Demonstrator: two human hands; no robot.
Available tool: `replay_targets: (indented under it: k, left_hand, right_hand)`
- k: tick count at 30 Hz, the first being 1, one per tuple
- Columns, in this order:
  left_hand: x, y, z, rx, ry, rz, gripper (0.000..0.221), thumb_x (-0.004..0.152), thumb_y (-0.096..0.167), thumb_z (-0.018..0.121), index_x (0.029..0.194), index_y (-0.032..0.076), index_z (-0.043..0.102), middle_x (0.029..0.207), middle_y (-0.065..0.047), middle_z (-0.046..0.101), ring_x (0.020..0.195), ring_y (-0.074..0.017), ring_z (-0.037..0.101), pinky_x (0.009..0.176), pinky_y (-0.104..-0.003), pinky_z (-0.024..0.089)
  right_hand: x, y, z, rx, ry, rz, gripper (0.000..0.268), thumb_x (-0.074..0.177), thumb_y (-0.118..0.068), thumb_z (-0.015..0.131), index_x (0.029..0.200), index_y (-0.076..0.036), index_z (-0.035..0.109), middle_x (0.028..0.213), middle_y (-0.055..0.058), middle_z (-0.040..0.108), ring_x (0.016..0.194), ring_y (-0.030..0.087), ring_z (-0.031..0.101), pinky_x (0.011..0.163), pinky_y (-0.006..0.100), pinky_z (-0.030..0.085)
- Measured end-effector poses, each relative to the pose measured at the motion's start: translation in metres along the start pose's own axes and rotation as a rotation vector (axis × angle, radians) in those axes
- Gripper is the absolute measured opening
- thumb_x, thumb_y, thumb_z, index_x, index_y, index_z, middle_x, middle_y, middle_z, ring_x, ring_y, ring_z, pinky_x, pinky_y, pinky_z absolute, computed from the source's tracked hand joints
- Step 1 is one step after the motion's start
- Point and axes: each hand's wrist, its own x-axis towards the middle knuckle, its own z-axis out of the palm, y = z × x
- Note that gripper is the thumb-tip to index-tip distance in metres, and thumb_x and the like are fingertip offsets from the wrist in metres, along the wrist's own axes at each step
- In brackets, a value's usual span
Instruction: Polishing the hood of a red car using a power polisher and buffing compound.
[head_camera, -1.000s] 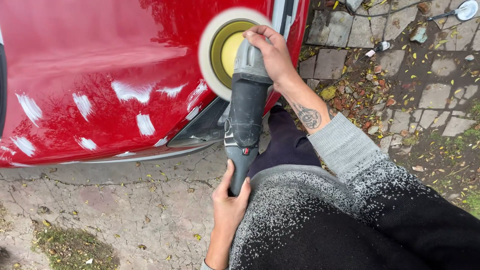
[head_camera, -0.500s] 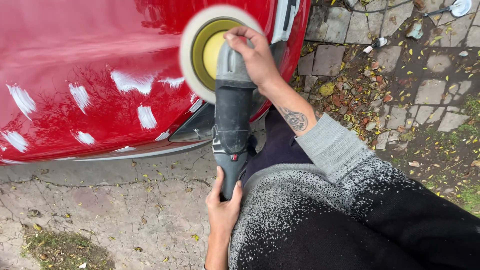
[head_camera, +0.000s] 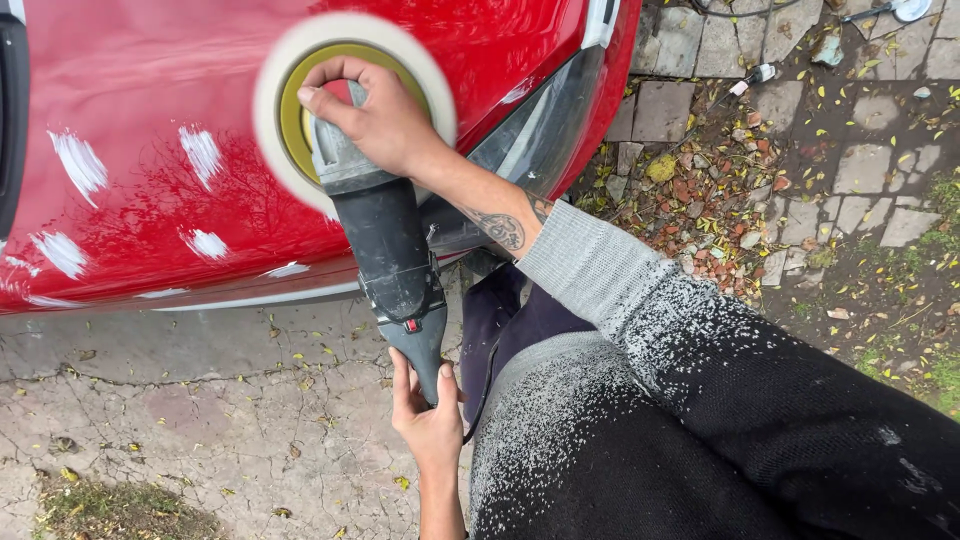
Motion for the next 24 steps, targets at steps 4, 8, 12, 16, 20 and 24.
replay_targets:
  k: [4, 8, 12, 16, 20, 24]
  left_hand:
    - [-0.019, -0.004, -0.008, -0.024, 0.040, 0.021, 0.079, 0.092, -0.001, 0.066, 0.161, 0.004, 0.029, 0.095, -0.009, 0.072, 0.064, -0.0076, 0.063, 0.053, -0.024, 0.053]
    - [-0.025, -0.026, 0.015, -0.063, 0.081, 0.001, 0.079, 0.091, -0.002, 0.066, 0.161, 0.003, 0.030, 0.094, -0.010, 0.073, 0.064, -0.0078, 0.062, 0.055, -0.024, 0.053]
    - [-0.038, -0.042, 0.048, -0.017, 0.059, -0.036, 0.078, 0.092, -0.001, 0.068, 0.161, 0.002, 0.033, 0.097, -0.011, 0.072, 0.070, -0.0088, 0.062, 0.061, -0.024, 0.052]
    - [-0.039, -0.046, 0.077, 0.058, -0.034, 0.084, 0.073, 0.093, 0.000, 0.070, 0.158, -0.001, 0.036, 0.113, -0.016, 0.073, 0.094, -0.0149, 0.069, 0.083, -0.027, 0.055]
    - [-0.037, -0.044, 0.100, 0.122, -0.078, 0.137, 0.070, 0.091, 0.003, 0.072, 0.154, -0.003, 0.041, 0.116, -0.018, 0.074, 0.099, -0.0176, 0.072, 0.087, -0.029, 0.059]
    - [-0.036, -0.038, 0.120, 0.224, -0.083, 0.165, 0.067, 0.090, 0.004, 0.074, 0.150, -0.005, 0.046, 0.113, -0.017, 0.075, 0.097, -0.0169, 0.072, 0.086, -0.029, 0.059]
  right_hand:
    - [-0.019, -0.008, 0.019, -0.017, -0.043, 0.081, 0.023, 0.097, -0.029, 0.071, 0.106, -0.008, 0.073, 0.099, 0.002, 0.076, 0.095, 0.010, 0.073, 0.089, 0.027, 0.058]
    - [-0.024, -0.014, -0.002, -0.120, -0.052, 0.044, 0.022, 0.097, -0.029, 0.073, 0.103, -0.008, 0.075, 0.100, 0.003, 0.077, 0.099, 0.011, 0.071, 0.095, 0.029, 0.052]
    - [-0.038, -0.026, -0.056, -0.026, -0.057, 0.147, 0.024, 0.097, -0.030, 0.071, 0.105, -0.007, 0.072, 0.100, 0.002, 0.075, 0.096, 0.010, 0.071, 0.090, 0.027, 0.057]
    - [-0.044, -0.022, -0.108, 0.062, -0.024, 0.147, 0.024, 0.100, -0.029, 0.069, 0.107, -0.006, 0.070, 0.104, 0.002, 0.072, 0.098, 0.009, 0.068, 0.091, 0.027, 0.056]
    - [-0.049, -0.019, -0.148, 0.087, 0.022, 0.148, 0.024, 0.101, -0.030, 0.068, 0.109, -0.007, 0.070, 0.107, 0.001, 0.070, 0.100, 0.008, 0.067, 0.093, 0.026, 0.056]
    - [-0.056, -0.015, -0.179, 0.106, 0.059, 0.185, 0.024, 0.101, -0.030, 0.068, 0.110, -0.007, 0.069, 0.107, 0.001, 0.070, 0.098, 0.008, 0.067, 0.091, 0.026, 0.057]
